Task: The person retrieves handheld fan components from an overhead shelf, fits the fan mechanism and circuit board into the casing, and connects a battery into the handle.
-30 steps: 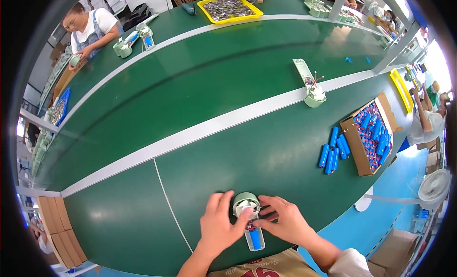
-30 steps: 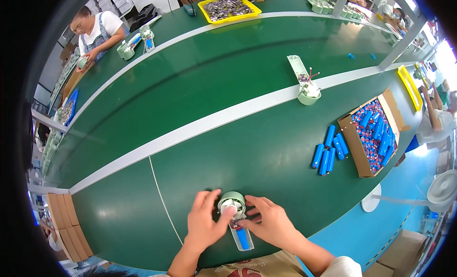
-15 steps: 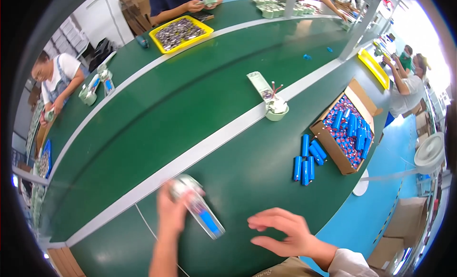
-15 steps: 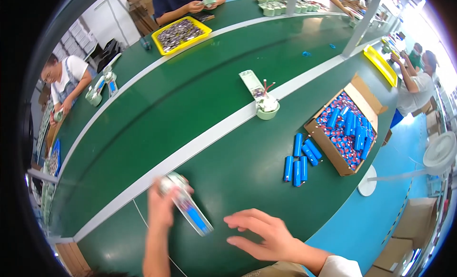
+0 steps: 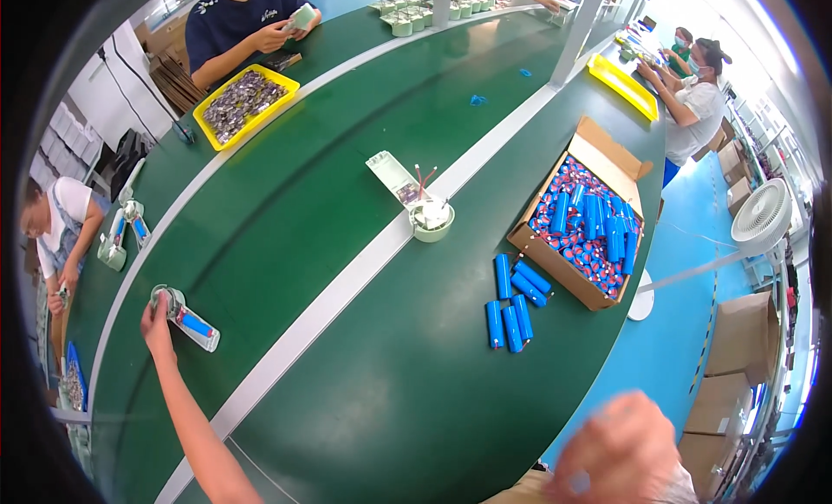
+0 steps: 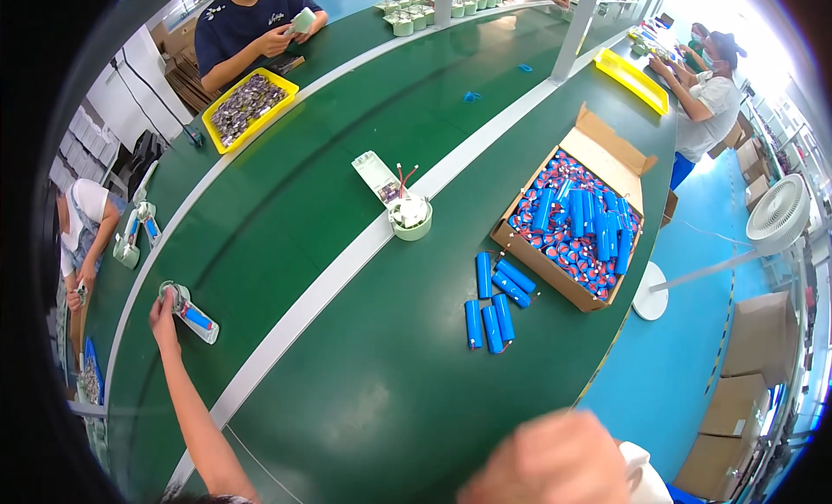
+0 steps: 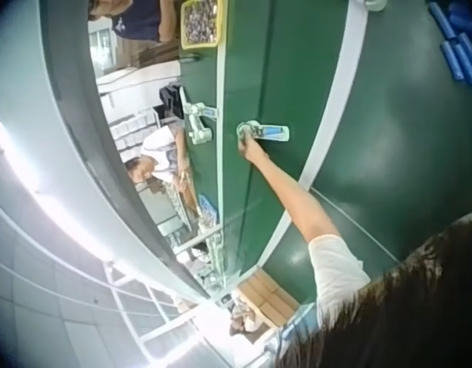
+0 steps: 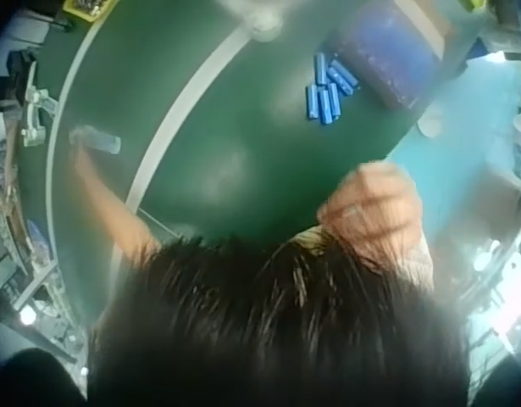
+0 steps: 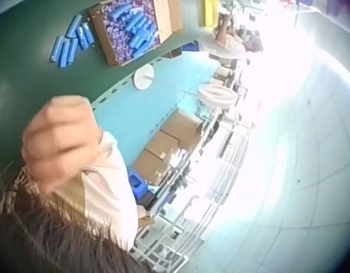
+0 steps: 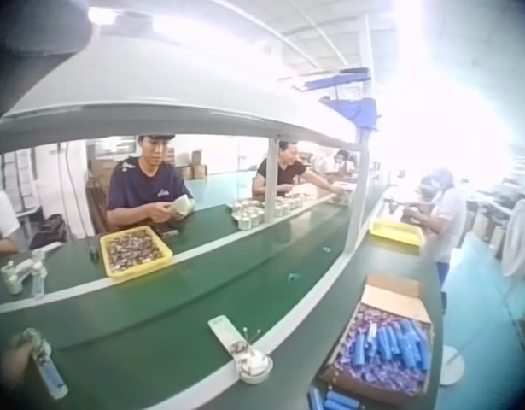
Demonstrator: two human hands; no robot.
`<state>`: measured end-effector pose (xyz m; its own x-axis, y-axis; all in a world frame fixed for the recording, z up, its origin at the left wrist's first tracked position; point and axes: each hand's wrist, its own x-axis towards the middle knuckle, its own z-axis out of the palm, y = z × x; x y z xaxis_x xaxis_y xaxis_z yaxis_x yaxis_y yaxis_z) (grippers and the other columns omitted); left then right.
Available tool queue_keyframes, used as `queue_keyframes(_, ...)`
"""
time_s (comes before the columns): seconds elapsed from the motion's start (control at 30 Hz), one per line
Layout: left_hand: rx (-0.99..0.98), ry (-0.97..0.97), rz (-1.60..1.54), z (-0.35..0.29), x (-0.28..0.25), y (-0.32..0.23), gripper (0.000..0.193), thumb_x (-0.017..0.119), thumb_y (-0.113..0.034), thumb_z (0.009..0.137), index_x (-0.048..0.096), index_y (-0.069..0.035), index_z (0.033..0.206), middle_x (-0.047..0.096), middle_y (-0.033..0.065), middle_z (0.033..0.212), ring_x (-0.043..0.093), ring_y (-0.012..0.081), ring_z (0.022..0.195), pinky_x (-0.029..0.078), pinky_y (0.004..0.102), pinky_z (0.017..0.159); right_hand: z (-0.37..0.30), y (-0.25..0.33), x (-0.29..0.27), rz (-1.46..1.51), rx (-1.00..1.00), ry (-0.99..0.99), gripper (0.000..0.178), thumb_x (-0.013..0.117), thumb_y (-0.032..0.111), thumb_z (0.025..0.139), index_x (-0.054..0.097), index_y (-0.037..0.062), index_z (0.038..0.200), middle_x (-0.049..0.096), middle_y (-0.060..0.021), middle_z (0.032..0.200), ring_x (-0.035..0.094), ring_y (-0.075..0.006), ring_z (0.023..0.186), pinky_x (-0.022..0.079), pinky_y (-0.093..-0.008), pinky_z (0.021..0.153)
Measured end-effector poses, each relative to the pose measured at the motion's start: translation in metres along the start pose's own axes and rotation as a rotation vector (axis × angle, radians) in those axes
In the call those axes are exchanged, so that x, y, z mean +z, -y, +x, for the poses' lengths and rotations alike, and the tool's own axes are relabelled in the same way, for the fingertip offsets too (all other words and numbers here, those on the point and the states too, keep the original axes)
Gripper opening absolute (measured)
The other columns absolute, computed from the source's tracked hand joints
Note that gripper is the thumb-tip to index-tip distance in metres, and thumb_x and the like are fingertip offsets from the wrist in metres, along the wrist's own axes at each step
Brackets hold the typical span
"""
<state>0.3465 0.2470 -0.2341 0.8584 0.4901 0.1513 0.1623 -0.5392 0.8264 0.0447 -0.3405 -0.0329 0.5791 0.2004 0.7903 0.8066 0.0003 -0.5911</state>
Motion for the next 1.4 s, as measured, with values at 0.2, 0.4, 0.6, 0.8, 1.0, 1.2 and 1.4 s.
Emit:
queue_keyframes(0.2,0.555,-0.076,0.21,-0.179,0.121,-0.205,0.037,0.073,-0.025,0.085,0.065,-0.001,0.112,0.063,0.0184,0.116,0.057,0.0364,0.111,0.046,0.0443,0.096,-0.003,-0.074,0.025,-0.648,0.183,0.107,0.014,0.082,0.013,0.075,0.072,0.0076,0.082,0.068,-0.0053,0.081,0.065,-0.0164,0.062,0.05,-0.0271,0.051)
queue_keyframes(0.4,0.633,0.181,0.209,-0.286,0.285,-0.299,0.065,0.08,-0.041,0.076,0.057,-0.006,0.125,0.052,0.0201,0.126,0.055,0.0387,0.111,0.048,0.0504,0.087,-0.029,-0.052,0.077,-0.517,0.239,0.293,0.013,0.08,0.014,0.08,0.071,0.0075,0.086,0.066,-0.001,0.085,0.063,-0.014,0.064,0.05,-0.0261,0.053)
queue_keyframes(0.6,0.755,0.409,0.214,-0.337,0.222,-0.255,0.049,0.074,-0.025,0.08,0.058,-0.009,0.123,0.051,0.0181,0.126,0.056,0.0374,0.108,0.048,0.0488,0.084,-0.077,-0.031,0.056,-0.488,0.391,0.27,0.012,0.08,0.013,0.079,0.07,0.0087,0.084,0.066,-0.0015,0.082,0.064,-0.0152,0.064,0.052,-0.0277,0.054)
queue_keyframes(0.8,0.941,0.941,0.276,-0.398,0.004,-0.169,0.036,0.078,-0.03,0.076,0.068,-0.019,0.109,0.05,0.015,0.139,0.05,0.0359,0.126,0.044,0.0503,0.1,-0.085,-0.041,0.035,-0.623,0.475,0.268,0.011,0.08,0.011,0.077,0.069,0.0085,0.079,0.067,-0.003,0.078,0.066,-0.0209,0.066,0.053,-0.0322,0.055)
queue_keyframes(1.0,0.982,0.688,0.539,-0.423,-0.084,-0.125,0.037,0.08,-0.03,0.075,0.073,-0.026,0.111,0.054,0.011,0.136,0.044,0.0367,0.132,0.044,0.0562,0.1,-0.07,-0.057,0.058,-0.601,0.423,0.325,0.013,0.079,0.009,0.077,0.068,0.0072,0.083,0.065,-0.0029,0.08,0.063,-0.0219,0.067,0.053,-0.0329,0.057)
queue_keyframes(1.2,0.578,0.515,0.397,-0.428,-0.082,-0.105,0.063,0.075,0.0,0.072,0.056,-0.006,0.132,0.051,0.0189,0.139,0.055,0.0403,0.12,0.048,0.0464,0.1,-0.072,-0.062,0.117,-0.41,0.386,0.487,0.02,0.075,0.004,0.078,0.069,0.0054,0.097,0.066,-0.0059,0.095,0.065,-0.0241,0.08,0.055,-0.0351,0.067)
queue_keyframes(1.4,0.509,0.38,0.066,-0.443,-0.047,-0.096,0.061,0.056,0.017,0.077,0.053,-0.003,0.135,0.044,0.0247,0.146,0.053,0.0414,0.125,0.047,0.0439,0.103,-0.084,-0.046,0.136,-0.345,0.527,0.598,0.024,0.074,0.003,0.078,0.07,0.0057,0.102,0.068,-0.0094,0.101,0.067,-0.0301,0.087,0.056,-0.0377,0.074)
